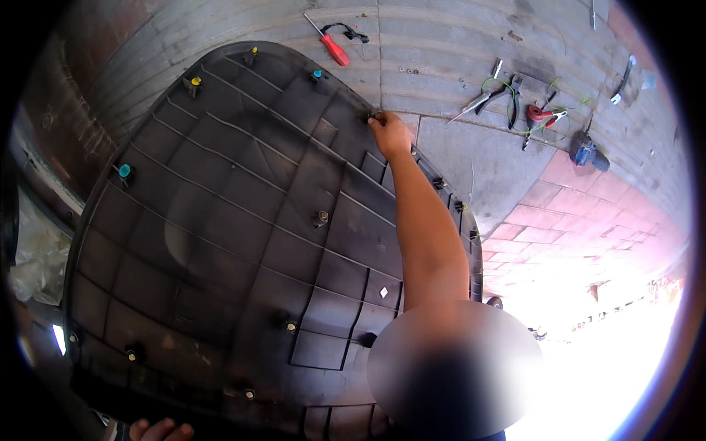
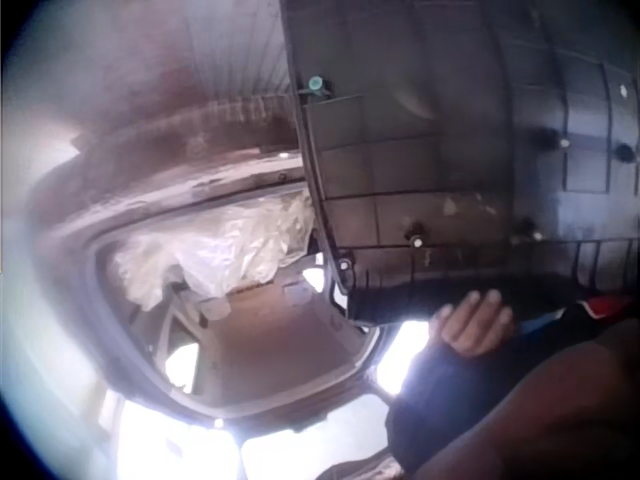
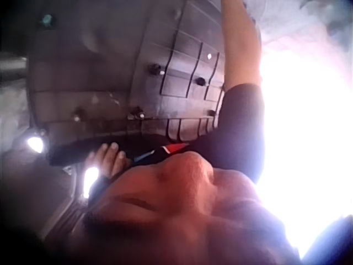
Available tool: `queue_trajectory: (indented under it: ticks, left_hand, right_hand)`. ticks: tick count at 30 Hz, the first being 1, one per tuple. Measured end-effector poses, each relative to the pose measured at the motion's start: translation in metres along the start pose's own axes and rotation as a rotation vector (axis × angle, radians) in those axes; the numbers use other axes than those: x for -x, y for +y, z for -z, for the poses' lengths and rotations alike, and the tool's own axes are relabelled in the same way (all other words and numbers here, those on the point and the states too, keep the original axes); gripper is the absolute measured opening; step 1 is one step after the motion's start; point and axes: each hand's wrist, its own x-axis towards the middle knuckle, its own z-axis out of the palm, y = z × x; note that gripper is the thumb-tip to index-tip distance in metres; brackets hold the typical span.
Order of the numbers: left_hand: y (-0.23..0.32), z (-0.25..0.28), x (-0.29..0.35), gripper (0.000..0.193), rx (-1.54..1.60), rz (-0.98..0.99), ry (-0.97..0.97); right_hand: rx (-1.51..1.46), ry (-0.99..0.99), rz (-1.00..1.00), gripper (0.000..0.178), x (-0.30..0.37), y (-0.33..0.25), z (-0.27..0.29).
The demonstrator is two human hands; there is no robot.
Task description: The person applies yellow tape to the underside of an open car trunk lid, smoothing it along the edges and seams. The person then picks up a black plastic trunk liner panel, aligns it, and prepares to install it into the trunk.
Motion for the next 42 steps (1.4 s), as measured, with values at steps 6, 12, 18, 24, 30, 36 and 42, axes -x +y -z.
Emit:
queue_trajectory:
  ticks: [6,12,18,24,30,36,42]
  left_hand:
    - [0.001,-0.002,0.001,0.035,-0.019,-0.011,0.001]
    - [0.005,-0.011,0.003,0.032,-0.052,0.027,0.090]
    - [0.005,-0.003,-0.006,0.032,-0.040,0.036,0.078]
    - [-0.007,-0.010,-0.006,0.034,-0.039,-0.038,0.118]
    - [-0.003,-0.059,0.014,0.046,-0.169,-0.072,0.463]
    - [0.022,-0.089,0.002,0.031,-0.198,-0.034,0.786]
    - [0.036,-0.090,-0.013,0.033,-0.200,-0.062,1.027]
  right_hand:
    - [-0.367,-0.064,-0.247,0.035,-0.010,0.000,-0.005]
    - [0.133,-0.050,-0.008,0.034,-0.022,-0.004,0.003]
    - [-0.181,-0.105,-0.232,0.034,-0.018,-0.011,-0.007]
    - [-0.624,-0.159,-0.512,0.028,0.017,0.000,0.020]
    - [-0.404,-0.207,-0.313,0.032,0.199,0.067,0.127]
    - [-0.190,-0.292,-0.480,0.030,0.501,0.124,0.260]
    - [-0.130,-0.413,0.060,0.038,0.654,0.022,0.247]
